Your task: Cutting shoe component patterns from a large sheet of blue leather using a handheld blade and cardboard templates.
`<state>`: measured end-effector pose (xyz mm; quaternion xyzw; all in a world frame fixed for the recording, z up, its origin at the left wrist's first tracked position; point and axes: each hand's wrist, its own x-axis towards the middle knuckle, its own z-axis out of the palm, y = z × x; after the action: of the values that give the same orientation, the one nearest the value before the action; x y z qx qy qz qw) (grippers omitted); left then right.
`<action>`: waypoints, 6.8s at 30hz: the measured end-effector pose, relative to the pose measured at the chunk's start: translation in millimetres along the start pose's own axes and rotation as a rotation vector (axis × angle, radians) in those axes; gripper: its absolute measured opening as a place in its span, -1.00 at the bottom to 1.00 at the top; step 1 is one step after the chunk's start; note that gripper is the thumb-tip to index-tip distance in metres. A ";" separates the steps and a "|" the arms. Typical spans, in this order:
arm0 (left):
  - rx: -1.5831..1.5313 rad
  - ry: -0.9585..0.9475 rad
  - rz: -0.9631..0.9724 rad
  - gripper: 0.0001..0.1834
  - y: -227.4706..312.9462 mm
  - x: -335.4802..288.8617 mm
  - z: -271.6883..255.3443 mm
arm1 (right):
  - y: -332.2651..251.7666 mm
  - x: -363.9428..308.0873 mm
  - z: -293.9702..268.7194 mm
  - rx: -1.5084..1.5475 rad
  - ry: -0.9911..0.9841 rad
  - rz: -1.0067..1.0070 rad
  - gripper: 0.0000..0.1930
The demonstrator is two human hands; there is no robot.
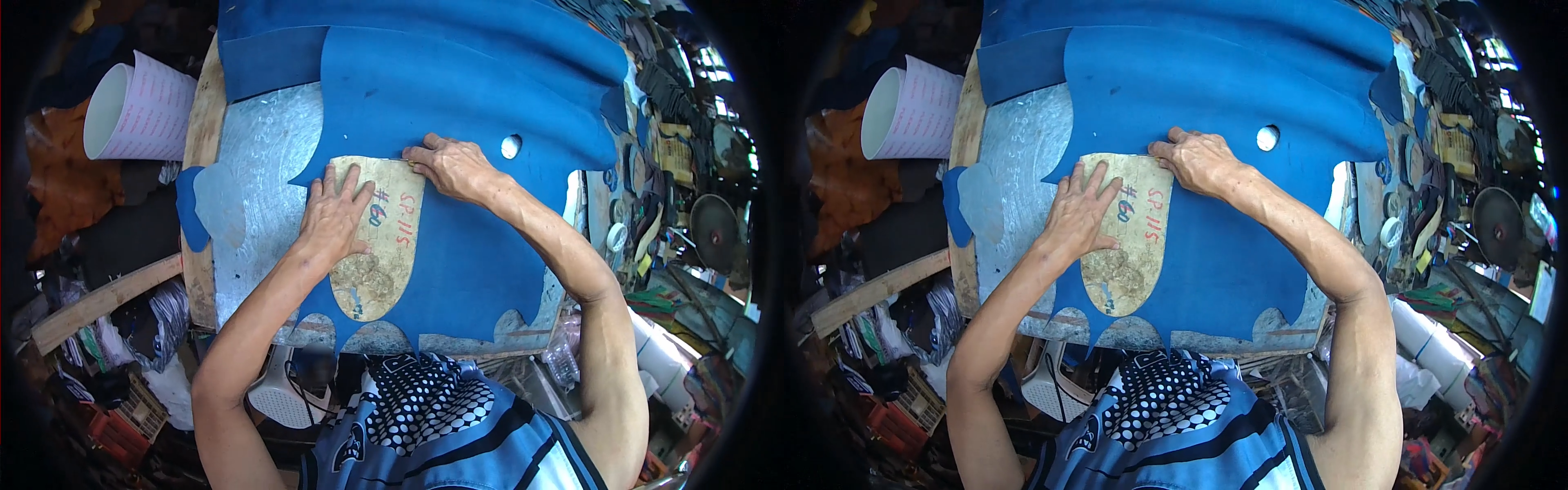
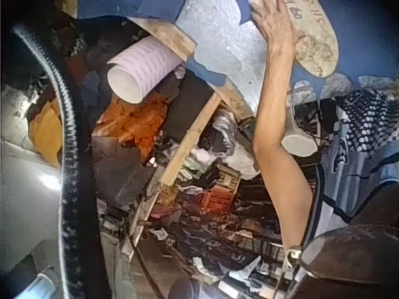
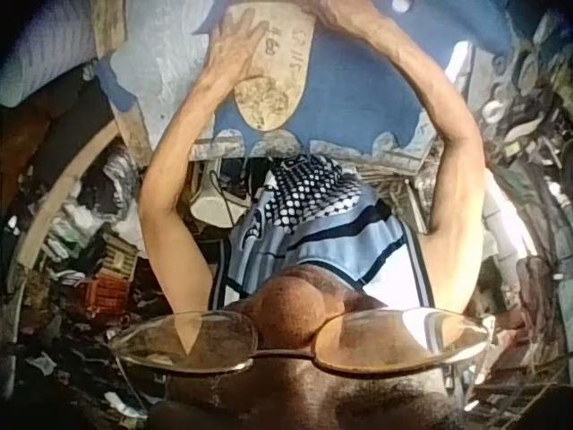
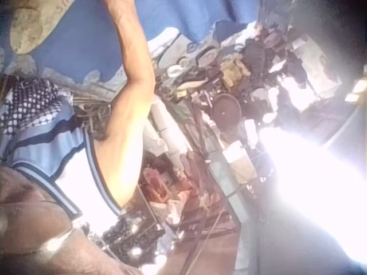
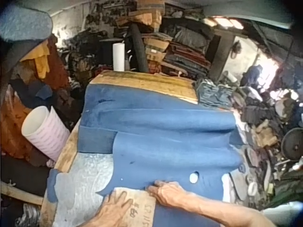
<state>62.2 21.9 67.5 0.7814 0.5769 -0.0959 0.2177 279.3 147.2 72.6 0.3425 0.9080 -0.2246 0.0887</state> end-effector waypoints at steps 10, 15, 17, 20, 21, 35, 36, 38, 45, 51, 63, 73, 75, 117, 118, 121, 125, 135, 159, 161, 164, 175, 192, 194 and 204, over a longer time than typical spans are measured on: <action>0.036 -0.040 -0.016 0.18 0.7 -0.3 -4.4 | 4.3 -12.5 6.8 0.020 0.046 0.039 -0.68; 0.047 -0.034 -0.018 0.18 0.9 1.5 -1.0 | 6.6 -20.6 8.9 0.025 0.067 0.070 -0.68; 0.048 -0.034 -0.020 0.18 0.6 1.0 -0.3 | 5.9 -22.1 9.9 0.008 0.082 0.086 -0.69; 0.043 -0.030 -0.022 0.18 0.9 0.3 -1.0 | 6.5 -24.6 11.0 0.008 0.097 0.087 -0.68; 0.037 -0.028 -0.022 0.18 0.9 0.1 -1.4 | 6.3 -25.5 10.5 0.009 0.095 0.088 -0.68; 0.069 -0.110 -0.041 0.17 3.3 2.7 -6.9 | 13.5 -48.8 17.6 0.071 0.136 0.151 -0.70; 0.075 -0.114 -0.043 0.17 3.9 3.1 -7.4 | 14.5 -49.9 18.6 0.074 0.137 0.154 -0.70; 0.078 -0.118 -0.042 0.17 4.3 3.5 -7.6 | 16.0 -52.1 20.6 0.099 0.146 0.151 -0.71; 0.068 -0.112 -0.042 0.18 5.0 3.2 -6.1 | 19.9 -58.8 27.9 0.112 0.181 0.151 -0.71; 0.070 -0.072 -0.014 0.19 0.8 -0.3 -7.1 | 18.7 -58.2 31.5 0.123 0.250 0.124 -0.71; 0.195 0.077 0.269 -0.03 1.0 1.2 11.5 | -60.3 -73.9 54.6 0.521 0.738 0.511 -0.58; 0.239 -0.049 0.447 0.22 15.3 -0.7 3.7 | -108.1 -41.8 93.5 0.372 0.856 0.830 -0.63; 0.246 -0.073 0.438 0.26 12.4 1.3 6.5 | -110.2 -37.3 88.9 0.378 0.804 0.864 -0.62; 0.328 -0.029 0.457 0.20 11.9 8.1 9.3 | -322.4 -111.0 167.9 0.566 0.801 1.342 -0.59; 0.322 -0.010 0.475 0.20 10.4 7.7 10.7 | -327.5 -109.2 166.5 0.636 0.805 1.357 -0.59; 0.305 -0.032 0.486 0.21 10.2 9.8 12.0 | -339.8 -102.2 165.1 0.708 0.816 1.404 -0.58; 0.327 -0.047 0.503 0.19 11.3 10.5 10.5 | -348.6 -95.0 163.7 0.748 0.843 1.440 -0.62; 0.349 -0.025 0.513 0.18 15.2 11.7 9.6 | -363.9 -85.4 165.3 0.845 0.869 1.467 -0.65; -0.155 0.343 0.505 -0.07 -33.4 -86.9 85.0 | -220.6 -129.9 134.7 1.486 0.744 1.059 -0.68; -0.229 0.265 0.540 -0.06 -34.9 -92.6 75.7 | -200.8 -134.3 132.0 1.649 0.729 0.889 -0.83; -0.219 0.293 0.566 -0.12 -25.4 -102.3 53.0 | -164.8 -146.0 108.8 1.951 0.757 0.581 -0.86; -0.754 0.781 0.469 -0.80 129.2 -80.3 -122.3 | -105.1 -280.2 -35.9 1.000 1.275 0.404 -0.59; -0.099 0.246 0.004 0.05 49.0 -138.9 100.7 | -71.7 -263.5 178.1 0.925 0.599 0.834 -0.41; -0.133 0.310 -0.002 -0.06 47.5 -142.4 103.2 | -80.0 -261.5 164.6 0.936 0.605 0.826 -0.40; -0.192 0.782 0.262 -0.73 46.4 -181.9 10.4 | -102.0 -261.9 139.2 1.062 0.562 0.913 -0.39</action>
<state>49.5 -150.2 141.9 0.8021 0.5180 0.2902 0.0646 409.1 -138.2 67.5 0.7258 0.4341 -0.4771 -0.2391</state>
